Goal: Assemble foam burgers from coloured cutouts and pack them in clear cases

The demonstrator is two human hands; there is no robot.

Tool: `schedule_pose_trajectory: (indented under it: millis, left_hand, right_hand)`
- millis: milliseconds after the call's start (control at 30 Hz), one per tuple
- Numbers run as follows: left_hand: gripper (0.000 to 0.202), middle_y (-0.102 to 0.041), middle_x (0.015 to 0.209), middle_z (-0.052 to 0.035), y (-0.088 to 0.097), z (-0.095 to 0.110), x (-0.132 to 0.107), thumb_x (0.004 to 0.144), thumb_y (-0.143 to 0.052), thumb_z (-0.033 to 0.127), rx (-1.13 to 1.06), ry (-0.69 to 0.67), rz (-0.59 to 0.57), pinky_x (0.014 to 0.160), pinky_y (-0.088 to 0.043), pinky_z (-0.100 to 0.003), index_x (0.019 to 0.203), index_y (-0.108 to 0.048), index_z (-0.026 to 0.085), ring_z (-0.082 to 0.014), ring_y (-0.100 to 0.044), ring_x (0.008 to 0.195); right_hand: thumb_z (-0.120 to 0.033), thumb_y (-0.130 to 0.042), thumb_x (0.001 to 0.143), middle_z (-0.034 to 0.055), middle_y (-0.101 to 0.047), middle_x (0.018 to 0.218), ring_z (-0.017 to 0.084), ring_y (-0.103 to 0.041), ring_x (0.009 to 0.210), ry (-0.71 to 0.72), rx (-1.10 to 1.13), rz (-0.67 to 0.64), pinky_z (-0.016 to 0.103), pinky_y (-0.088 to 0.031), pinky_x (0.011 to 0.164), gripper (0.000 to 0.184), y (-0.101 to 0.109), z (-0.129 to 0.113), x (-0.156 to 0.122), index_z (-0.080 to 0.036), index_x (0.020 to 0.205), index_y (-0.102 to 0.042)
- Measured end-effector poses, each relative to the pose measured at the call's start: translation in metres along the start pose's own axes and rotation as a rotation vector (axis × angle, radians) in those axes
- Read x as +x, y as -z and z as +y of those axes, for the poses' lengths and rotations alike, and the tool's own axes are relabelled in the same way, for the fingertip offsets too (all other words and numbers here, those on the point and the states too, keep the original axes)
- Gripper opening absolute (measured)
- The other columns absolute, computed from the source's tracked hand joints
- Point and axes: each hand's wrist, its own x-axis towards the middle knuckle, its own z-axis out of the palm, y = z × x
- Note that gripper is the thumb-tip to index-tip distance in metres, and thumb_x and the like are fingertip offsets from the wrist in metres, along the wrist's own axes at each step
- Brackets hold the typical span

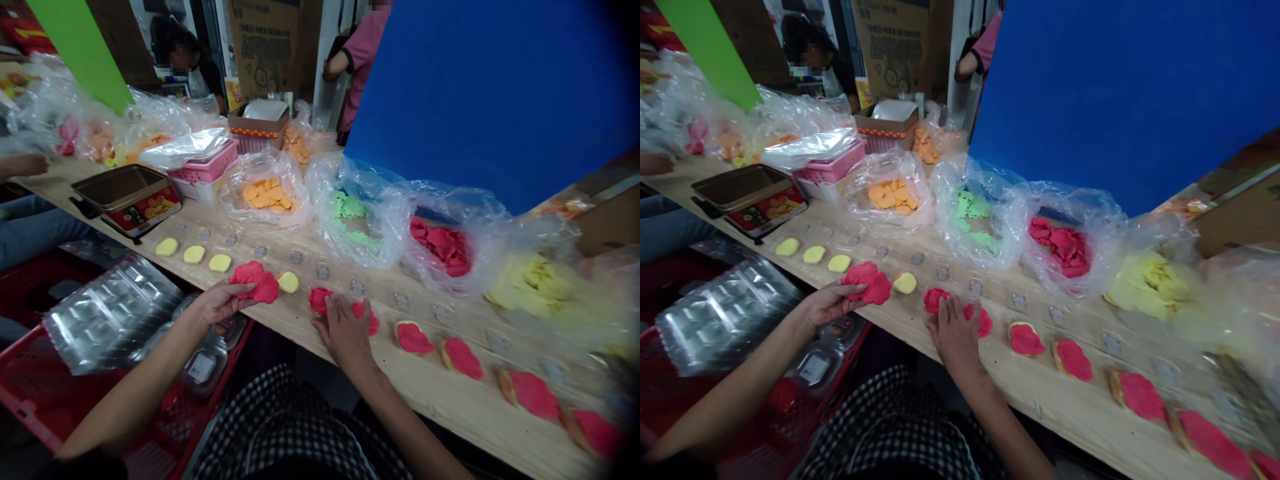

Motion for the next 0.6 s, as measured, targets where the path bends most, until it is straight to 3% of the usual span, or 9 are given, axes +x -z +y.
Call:
schedule_pose_trajectory:
  millis: [233,600]
  left_hand:
    - [0.028,-0.066,0.086,-0.0101,0.005,0.003,0.0,0.067,-0.058,0.0,0.006,-0.025,0.014,0.073,-0.054,-0.029,0.094,-0.058,0.008,-0.0179,-0.064,0.077]
    - [0.025,-0.066,0.087,-0.0107,0.011,0.0,0.006,0.067,-0.06,0.002,-0.011,-0.007,-0.022,0.074,-0.054,-0.028,0.092,-0.059,0.007,-0.0173,-0.064,0.077]
  right_hand:
    - [-0.043,-0.044,0.081,0.0149,-0.034,0.135,0.033,-0.021,0.126,0.064,0.007,-0.022,0.062,-0.005,0.095,0.047,0.005,-0.01,0.014,-0.018,0.121,-0.045]
    - [-0.039,-0.044,0.082,0.0155,-0.047,0.124,0.032,-0.032,0.119,0.088,-0.007,-0.081,0.057,-0.015,0.095,0.041,-0.008,-0.008,0.014,-0.016,0.116,-0.05]
